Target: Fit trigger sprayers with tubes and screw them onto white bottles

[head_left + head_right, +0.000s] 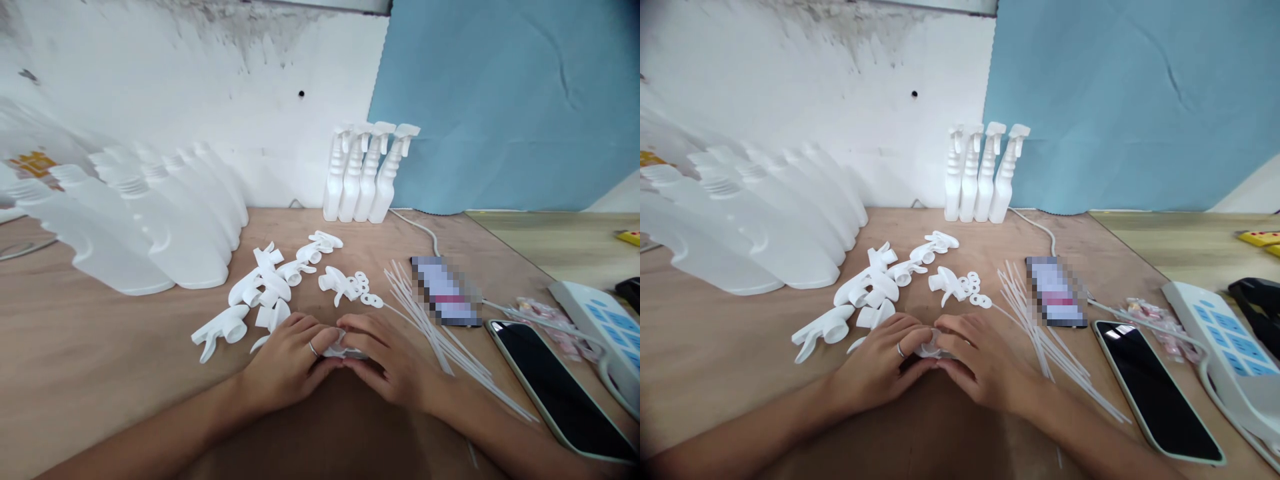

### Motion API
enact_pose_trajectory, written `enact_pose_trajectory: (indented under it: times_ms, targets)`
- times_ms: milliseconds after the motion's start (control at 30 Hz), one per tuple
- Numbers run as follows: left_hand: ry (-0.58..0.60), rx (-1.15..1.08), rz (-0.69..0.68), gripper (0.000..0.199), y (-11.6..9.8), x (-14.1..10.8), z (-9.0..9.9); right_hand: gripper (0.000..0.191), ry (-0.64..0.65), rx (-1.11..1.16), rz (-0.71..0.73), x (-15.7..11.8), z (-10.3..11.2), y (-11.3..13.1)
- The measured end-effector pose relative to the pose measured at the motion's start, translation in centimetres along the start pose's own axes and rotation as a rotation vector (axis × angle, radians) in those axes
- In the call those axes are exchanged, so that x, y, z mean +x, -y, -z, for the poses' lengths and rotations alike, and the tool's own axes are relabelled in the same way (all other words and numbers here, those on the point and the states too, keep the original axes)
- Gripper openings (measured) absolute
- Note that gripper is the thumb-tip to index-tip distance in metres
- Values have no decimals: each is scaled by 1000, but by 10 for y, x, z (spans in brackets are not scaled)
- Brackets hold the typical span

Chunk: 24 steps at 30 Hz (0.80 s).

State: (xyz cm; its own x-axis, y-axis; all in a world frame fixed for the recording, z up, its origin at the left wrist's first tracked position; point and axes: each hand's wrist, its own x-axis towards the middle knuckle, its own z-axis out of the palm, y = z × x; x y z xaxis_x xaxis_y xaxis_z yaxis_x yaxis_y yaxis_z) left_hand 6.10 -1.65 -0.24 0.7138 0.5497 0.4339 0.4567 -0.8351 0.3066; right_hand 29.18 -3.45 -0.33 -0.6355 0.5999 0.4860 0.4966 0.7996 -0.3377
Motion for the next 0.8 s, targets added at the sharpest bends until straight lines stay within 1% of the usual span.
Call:
enact_pose_trajectory:
  times_ms: [133, 267, 433, 533, 667, 800]
  targets:
    - [-10, -3, -4, 35, 2, -1, -1, 25, 10, 18, -25, 2, 3, -2]
    - [-24, 19, -34, 25, 4, -1, -2, 19, 34, 6, 4, 5, 5, -1]
    - [-49, -6, -80, 26, 4, 0, -2, 21, 27, -42, 20, 2, -3, -2]
    - [-60, -6, -85, 22, 3, 0, -2, 20, 12, -54, 25, 0, -8, -4]
    - [-72, -10, -97, 21, 3, -1, -1, 17, 20, -71, 57, 1, -6, -5]
    - [-70, -7, -125, 12, 2, 1, -1, 17, 38, -117, 91, 3, -3, -4]
